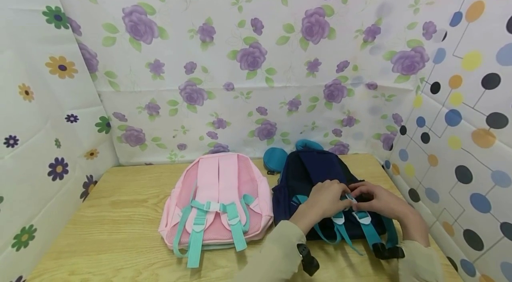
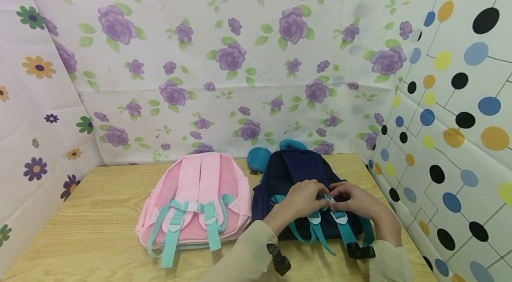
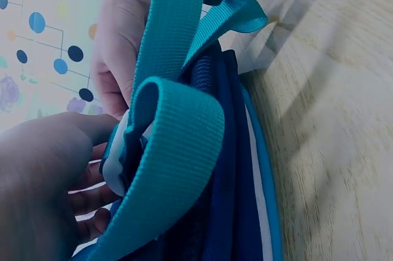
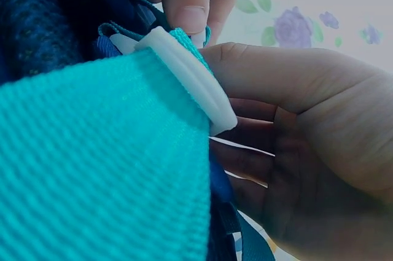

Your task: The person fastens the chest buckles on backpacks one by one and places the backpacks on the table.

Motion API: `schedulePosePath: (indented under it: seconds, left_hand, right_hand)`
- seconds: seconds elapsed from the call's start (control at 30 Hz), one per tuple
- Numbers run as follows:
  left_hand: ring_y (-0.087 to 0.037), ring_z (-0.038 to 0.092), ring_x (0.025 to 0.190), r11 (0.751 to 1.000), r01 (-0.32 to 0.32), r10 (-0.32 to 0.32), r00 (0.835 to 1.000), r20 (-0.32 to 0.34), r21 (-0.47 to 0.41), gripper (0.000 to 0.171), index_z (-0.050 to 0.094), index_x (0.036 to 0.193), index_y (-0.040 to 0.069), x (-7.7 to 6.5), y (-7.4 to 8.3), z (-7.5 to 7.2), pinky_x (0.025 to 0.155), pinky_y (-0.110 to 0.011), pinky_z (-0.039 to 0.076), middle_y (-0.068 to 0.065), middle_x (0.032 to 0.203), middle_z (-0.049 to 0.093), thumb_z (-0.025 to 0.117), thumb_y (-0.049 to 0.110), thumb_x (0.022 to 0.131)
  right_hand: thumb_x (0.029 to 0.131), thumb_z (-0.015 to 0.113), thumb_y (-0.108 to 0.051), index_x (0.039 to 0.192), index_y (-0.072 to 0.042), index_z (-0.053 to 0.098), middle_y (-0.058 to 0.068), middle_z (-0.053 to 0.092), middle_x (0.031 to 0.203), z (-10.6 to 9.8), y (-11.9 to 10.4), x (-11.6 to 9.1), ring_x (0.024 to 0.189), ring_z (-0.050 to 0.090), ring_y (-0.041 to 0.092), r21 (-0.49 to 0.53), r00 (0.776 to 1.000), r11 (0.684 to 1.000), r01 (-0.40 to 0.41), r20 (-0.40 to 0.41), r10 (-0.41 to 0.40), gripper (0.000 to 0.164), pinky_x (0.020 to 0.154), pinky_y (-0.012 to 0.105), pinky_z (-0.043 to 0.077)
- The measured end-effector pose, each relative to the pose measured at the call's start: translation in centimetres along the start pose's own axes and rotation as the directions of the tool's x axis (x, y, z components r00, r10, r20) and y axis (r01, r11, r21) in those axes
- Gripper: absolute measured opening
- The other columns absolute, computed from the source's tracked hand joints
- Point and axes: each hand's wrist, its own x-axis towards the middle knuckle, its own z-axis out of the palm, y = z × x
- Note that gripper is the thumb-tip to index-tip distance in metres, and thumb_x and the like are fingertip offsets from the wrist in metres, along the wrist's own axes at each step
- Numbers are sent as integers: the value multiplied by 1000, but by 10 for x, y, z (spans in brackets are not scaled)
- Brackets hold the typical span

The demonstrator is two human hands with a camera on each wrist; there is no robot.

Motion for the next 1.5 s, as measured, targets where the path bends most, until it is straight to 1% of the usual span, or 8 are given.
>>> schedulePosePath:
  seconds: [0.23,0.37,0.63,0.8,0.9,1.17,1.37,1.5]
  left_hand:
    - [3,55,81,1000,12,-11,1000,-26,17,28,69,117,36,-6,-3,-4,65,-15,42,17,98,62,64,50,93]
    - [3,55,81,1000,5,-6,999,-45,-19,27,69,117,35,-10,-7,-9,65,-15,42,17,98,62,65,48,94]
    - [4,53,75,987,26,-36,997,-61,-160,26,69,115,31,-21,-25,-10,61,-14,43,16,96,61,68,43,93]
    - [2,55,72,962,104,-113,993,-20,-252,25,68,113,29,-29,-40,-6,63,-19,46,15,94,63,71,40,91]
    - [1,58,76,942,113,-123,992,-13,-315,25,68,112,28,-34,-48,-6,68,-19,48,14,95,65,72,38,90]
    - [3,59,81,910,117,-128,992,0,-397,25,70,112,23,-45,-58,-6,73,-17,49,13,94,69,71,36,91]
    - [4,60,82,908,96,-121,992,-35,-407,25,70,113,21,-52,-54,-11,71,-16,49,12,95,70,71,33,92]
    - [3,62,84,914,104,-140,988,-65,-392,25,71,114,21,-58,-53,-10,72,-16,50,11,97,71,71,32,92]
  right_hand:
    - [92,72,-30,113,-14,68,28,42,148,2,-4,0,126,51,46,-1,1000,1000,22,2,-22,27,83,27,53]
    - [91,72,-28,110,-14,68,28,43,147,3,-7,1,126,51,46,-10,1000,1000,28,-9,-28,24,81,23,53]
    - [89,75,-31,115,-15,70,28,47,143,7,-16,5,125,50,48,-88,1000,996,17,-18,-19,31,87,39,55]
    - [86,77,-29,109,-18,72,25,49,140,11,-16,11,126,47,49,-143,999,990,18,-27,-22,26,91,51,52]
    - [84,78,-28,108,-17,72,25,50,137,11,-17,11,123,48,49,-173,999,985,14,-37,-20,27,91,53,51]
    - [83,79,-23,101,-14,72,5,59,105,12,-23,8,92,55,19,-224,998,974,-22,-63,8,21,79,35,50]
    - [87,75,-20,104,-8,63,1,57,82,10,-31,6,71,51,10,-145,1000,989,5,-25,-9,23,63,25,47]
    - [91,71,-21,109,-8,60,1,56,81,11,-35,7,67,51,9,-110,1000,994,23,0,-23,25,60,25,46]
